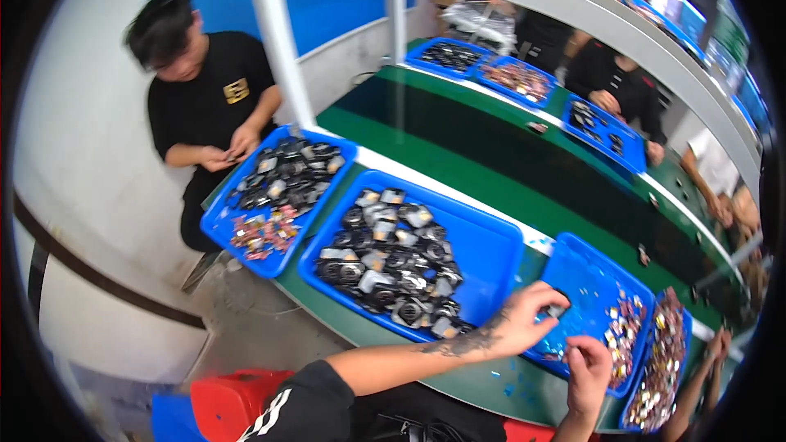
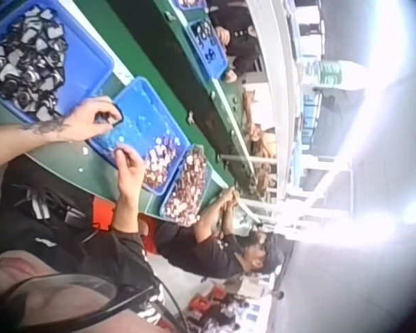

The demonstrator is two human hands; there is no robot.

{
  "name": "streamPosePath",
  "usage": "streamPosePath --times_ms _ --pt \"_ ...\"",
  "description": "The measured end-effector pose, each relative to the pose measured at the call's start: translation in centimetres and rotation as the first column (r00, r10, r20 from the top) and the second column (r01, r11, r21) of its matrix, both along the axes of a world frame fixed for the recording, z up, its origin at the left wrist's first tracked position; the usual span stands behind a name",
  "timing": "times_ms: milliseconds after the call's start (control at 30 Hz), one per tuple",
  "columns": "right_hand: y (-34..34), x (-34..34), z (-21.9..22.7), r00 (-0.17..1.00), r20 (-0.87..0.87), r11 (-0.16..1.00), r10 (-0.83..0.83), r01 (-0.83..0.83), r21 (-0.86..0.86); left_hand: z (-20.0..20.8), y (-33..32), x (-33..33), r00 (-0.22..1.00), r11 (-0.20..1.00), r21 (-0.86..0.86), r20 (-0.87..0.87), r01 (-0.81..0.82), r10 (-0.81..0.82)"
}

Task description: Assembling small electronic components into plastic housings at a production line.

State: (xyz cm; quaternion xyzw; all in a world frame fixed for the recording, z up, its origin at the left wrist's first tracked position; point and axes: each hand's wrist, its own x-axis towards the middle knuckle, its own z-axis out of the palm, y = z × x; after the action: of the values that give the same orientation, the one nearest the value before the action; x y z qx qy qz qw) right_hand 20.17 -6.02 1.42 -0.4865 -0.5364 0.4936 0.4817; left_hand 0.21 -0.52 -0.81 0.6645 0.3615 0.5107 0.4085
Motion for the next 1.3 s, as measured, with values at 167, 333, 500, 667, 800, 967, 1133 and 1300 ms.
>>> streamPosePath --times_ms 167,333,500,667,800,967,1133,1300 --pt "1.2 -0.9 1.2 0.997 -0.065 0.999 -0.035 0.032 -0.044 0.8 0.1 -0.8 0.933 0.924 -0.314 0.345 0.218 -0.102" --pt "2.4 -1.3 1.3 0.998 -0.035 0.996 0.054 -0.052 0.066 1.7 0.2 -0.6 0.857 0.913 -0.338 0.515 0.23 -0.026" --pt "3.0 -2.4 2.0 0.981 0.18 0.995 0.071 -0.082 0.054 0.7 0.5 -0.9 0.906 0.89 -0.404 0.423 0.212 -0.024" --pt "3.0 -3.3 1.4 0.968 0.241 0.98 0.072 -0.113 0.162 0.5 -0.1 -0.6 0.892 0.871 -0.41 0.448 0.27 -0.066" --pt "3.4 -3.8 0.5 0.991 0.13 0.991 -0.033 0.016 0.134 1.2 -0.1 -0.4 0.853 0.856 -0.441 0.523 0.271 -0.001" --pt "3.5 -3.8 1.0 0.993 0.116 0.984 -0.008 -0.013 0.18 0.7 -0.1 -0.7 0.863 0.897 -0.366 0.503 0.247 -0.033" --pt "3.3 -4.0 3.7 0.928 0.337 0.962 -0.16 0.07 0.264 1.2 -0.2 -0.9 0.91 0.898 -0.355 0.402 0.258 -0.103" --pt "3.4 -4.0 4.7 0.89 0.432 0.911 -0.146 -0.049 0.409 1.0 -0.5 -0.8 0.892 0.927 -0.235 0.418 0.291 -0.174"
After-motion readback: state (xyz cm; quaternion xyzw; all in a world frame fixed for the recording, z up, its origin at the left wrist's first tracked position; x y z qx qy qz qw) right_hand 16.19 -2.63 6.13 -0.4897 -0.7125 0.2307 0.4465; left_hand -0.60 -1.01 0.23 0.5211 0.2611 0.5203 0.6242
